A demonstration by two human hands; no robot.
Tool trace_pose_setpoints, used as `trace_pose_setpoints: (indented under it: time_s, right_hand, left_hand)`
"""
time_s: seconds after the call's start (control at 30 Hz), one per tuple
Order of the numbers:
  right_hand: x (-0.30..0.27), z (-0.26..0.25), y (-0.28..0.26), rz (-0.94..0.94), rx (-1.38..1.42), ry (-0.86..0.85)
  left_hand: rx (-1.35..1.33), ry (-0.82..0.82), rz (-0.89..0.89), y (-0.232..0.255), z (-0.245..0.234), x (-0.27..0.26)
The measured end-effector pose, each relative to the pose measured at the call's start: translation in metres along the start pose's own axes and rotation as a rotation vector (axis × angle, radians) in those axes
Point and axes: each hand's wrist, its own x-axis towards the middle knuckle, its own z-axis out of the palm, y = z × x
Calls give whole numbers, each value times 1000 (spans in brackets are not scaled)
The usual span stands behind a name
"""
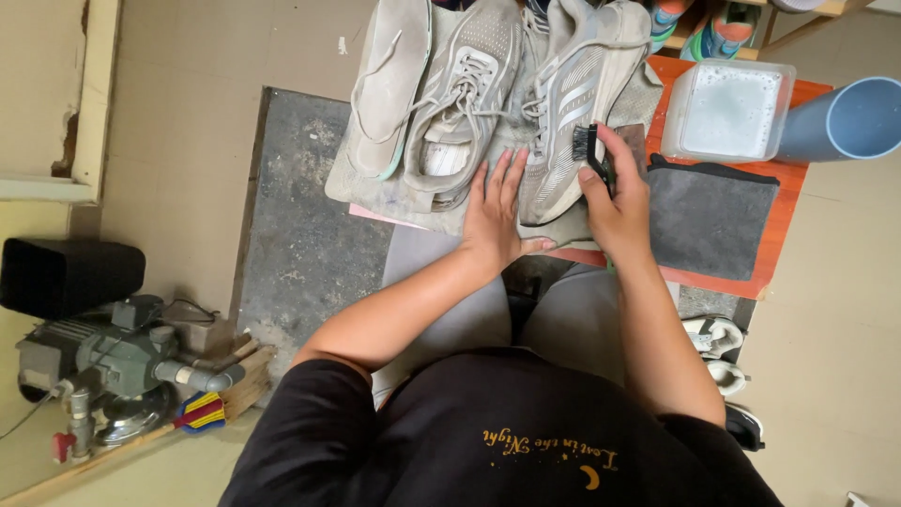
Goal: The person scrubs a white sneaker using a small brush and a cleaning solution. They repeatedly dip the brush into a container of liquid and scrub the upper and side panels of the shoe while holding it steady with the other hand.
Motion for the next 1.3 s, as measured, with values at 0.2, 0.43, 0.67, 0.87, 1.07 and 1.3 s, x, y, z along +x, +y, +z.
trace_pose_setpoints:
  time_s: [0.2, 0.43, 0.67, 0.87, 1.07, 1.3]
  right_hand:
    - [-2, 2, -1, -5, -29, 26]
    - [2, -3, 55, 50, 97, 28]
    - [9, -3, 60, 71, 289, 39]
    - [16, -9, 30, 52, 335, -16]
    - [26, -12, 37, 31, 363, -71]
    - [14, -11, 26, 28, 123, -19]
  left_hand:
    - [-42, -10, 8, -2, 2, 2]
    - [-852, 193, 79, -20, -10, -21]
    - [-1107, 739, 180, 19, 22, 3]
    - [-1093, 1094, 234, 25, 21, 16]
    - [-947, 1207, 199, 2, 18, 36]
    - [-745, 1271, 196, -1, 37, 50]
